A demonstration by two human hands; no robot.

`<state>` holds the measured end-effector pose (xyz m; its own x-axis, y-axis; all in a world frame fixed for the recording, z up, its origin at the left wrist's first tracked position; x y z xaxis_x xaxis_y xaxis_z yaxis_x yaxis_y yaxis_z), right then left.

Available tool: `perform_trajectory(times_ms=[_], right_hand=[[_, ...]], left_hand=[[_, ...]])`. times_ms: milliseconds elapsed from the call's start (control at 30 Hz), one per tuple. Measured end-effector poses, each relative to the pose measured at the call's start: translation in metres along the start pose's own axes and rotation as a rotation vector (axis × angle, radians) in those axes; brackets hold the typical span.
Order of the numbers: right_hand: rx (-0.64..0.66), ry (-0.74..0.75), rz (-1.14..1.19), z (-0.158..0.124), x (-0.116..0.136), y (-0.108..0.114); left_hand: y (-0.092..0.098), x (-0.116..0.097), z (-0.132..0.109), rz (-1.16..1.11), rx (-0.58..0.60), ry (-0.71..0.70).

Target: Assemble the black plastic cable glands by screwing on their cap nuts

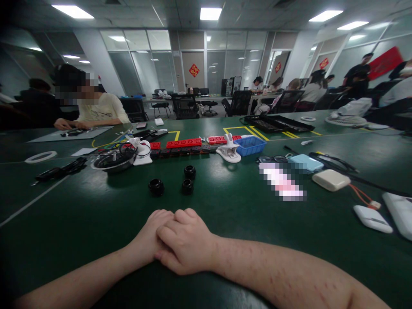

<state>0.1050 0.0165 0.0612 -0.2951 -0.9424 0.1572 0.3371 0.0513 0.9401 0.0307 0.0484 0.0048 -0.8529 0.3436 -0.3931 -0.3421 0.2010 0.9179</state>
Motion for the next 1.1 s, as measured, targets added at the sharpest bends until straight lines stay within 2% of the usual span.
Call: perform_trajectory(times_ms=[400, 767, 867, 1033, 1100], right_hand=[[-0.03, 0.067, 0.004, -0.002, 0.005, 0.002], [-0.034, 0.029, 0.005, -0.007, 0.003, 0.001], [-0.009, -0.014, 0.026, -0.008, 0.0, 0.004], [0.017, -0.205, 0.083, -0.01, -0.017, 0.006], [0.034, -0.236, 0.091, -0.01, -0.02, 0.004]], left_hand=[[0.002, -0.001, -0.002, -0.041, -0.013, -0.02], [-0.005, 0.003, 0.002, 0.051, 0.023, 0.002], [0.001, -0.003, -0.001, 0.033, -0.001, 0.004], [0.011, -0.007, -0.007, -0.1, -0.005, 0.033], [0.012, -0.008, -0.007, -0.11, -0.005, 0.022]])
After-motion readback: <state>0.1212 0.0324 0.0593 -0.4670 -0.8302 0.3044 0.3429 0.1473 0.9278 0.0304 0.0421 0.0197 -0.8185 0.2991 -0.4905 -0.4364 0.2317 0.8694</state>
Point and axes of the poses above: each hand's wrist, its own z-axis towards the middle knuckle, its own y-axis out of the back of the hand, x = y × z, the point moved 7 cm from there along z, towards the middle knuckle, and after that the axes turned 10 degrees about x, right-handed, at the moved point
